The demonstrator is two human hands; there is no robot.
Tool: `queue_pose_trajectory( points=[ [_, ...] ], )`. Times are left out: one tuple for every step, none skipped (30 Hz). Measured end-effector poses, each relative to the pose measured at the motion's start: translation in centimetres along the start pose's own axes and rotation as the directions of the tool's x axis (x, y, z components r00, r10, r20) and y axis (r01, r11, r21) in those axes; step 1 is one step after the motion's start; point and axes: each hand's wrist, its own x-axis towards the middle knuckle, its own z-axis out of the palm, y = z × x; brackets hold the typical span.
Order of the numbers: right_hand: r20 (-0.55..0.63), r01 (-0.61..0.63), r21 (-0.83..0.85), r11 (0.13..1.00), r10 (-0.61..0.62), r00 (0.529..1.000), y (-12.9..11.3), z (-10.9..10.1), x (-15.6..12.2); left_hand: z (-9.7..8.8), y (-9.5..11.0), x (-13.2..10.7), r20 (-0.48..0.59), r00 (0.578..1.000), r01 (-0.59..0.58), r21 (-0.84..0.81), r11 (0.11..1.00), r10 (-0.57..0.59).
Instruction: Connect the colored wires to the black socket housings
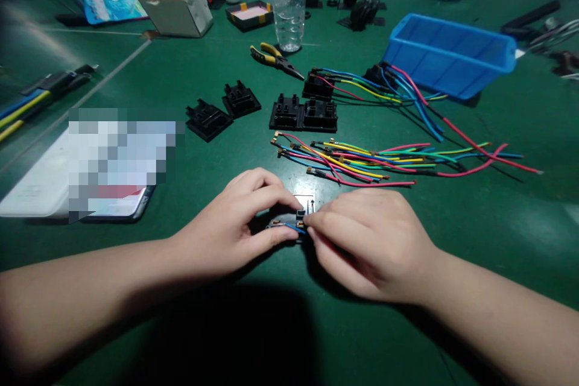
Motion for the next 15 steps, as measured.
queue_pose_trajectory(
  points=[
    [-0.008,0.002,0.021,1.000,-0.002,1.000,0.05,0.04,-0.04,-0.01,0.02,0.01,0.002,1.000,0.000,-0.003,1.000,0.000],
    [-0.012,0.004,0.036,0.999,-0.003,1.000,0.11,0.06,-0.10,-0.03,0.03,0.02,0.002,1.000,0.001,-0.005,1.000,-0.001],
    [-0.011,0.008,0.040,0.999,-0.008,1.000,0.19,0.06,-0.15,-0.06,0.05,0.03,0.003,1.000,0.003,-0.007,1.000,-0.003],
    [-0.002,0.018,0.034,0.999,-0.018,1.000,0.27,0.05,-0.20,-0.08,0.06,0.03,0.002,1.000,0.005,-0.009,1.000,-0.005],
    [0.007,0.034,0.035,0.999,-0.034,0.999,0.36,0.01,-0.23,-0.09,0.07,0.03,0.003,1.000,0.006,-0.010,1.000,-0.006],
    [0.017,0.045,0.045,0.998,-0.046,0.999,0.46,-0.04,-0.23,-0.10,0.07,0.03,0.003,1.000,0.005,-0.011,1.000,-0.005],
    [0.029,0.053,0.063,0.997,-0.055,0.998,0.55,-0.11,-0.20,-0.10,0.06,0.03,0.005,1.000,0.005,-0.011,1.000,-0.005],
    [0.044,0.056,0.086,0.995,-0.060,0.997,0.64,-0.19,-0.15,-0.10,0.05,0.04,0.006,1.000,0.004,-0.011,1.000,-0.004],
    [0.056,0.056,0.110,0.992,-0.063,0.996,0.71,-0.26,-0.08,-0.10,0.04,0.05,0.008,1.000,0.003,-0.011,1.000,-0.003],
    [0.065,0.054,0.130,0.990,-0.063,0.996,0.77,-0.33,0.00,-0.10,0.02,0.06,0.009,1.000,0.004,-0.011,1.000,-0.004],
    [0.071,0.053,0.148,0.988,-0.064,0.995,0.80,-0.39,0.10,-0.10,0.01,0.07,0.012,1.000,0.005,-0.013,1.000,-0.005],
    [0.081,0.048,0.162,0.986,-0.062,0.995,0.80,-0.44,0.20,-0.11,0.00,0.07,0.014,1.000,0.006,-0.015,1.000,-0.006],
    [0.094,0.041,0.177,0.983,-0.059,0.994,0.77,-0.48,0.31,-0.13,-0.01,0.07,0.016,1.000,0.006,-0.017,1.000,-0.006],
    [0.109,0.027,0.190,0.981,-0.048,0.993,0.73,-0.51,0.42,-0.14,0.00,0.06,0.016,1.000,0.005,-0.018,1.000,-0.005],
    [0.128,0.009,0.202,0.979,-0.036,0.991,0.67,-0.53,0.54,-0.16,0.01,0.05,0.017,1.000,0.005,-0.020,1.000,-0.005]
  ],
)
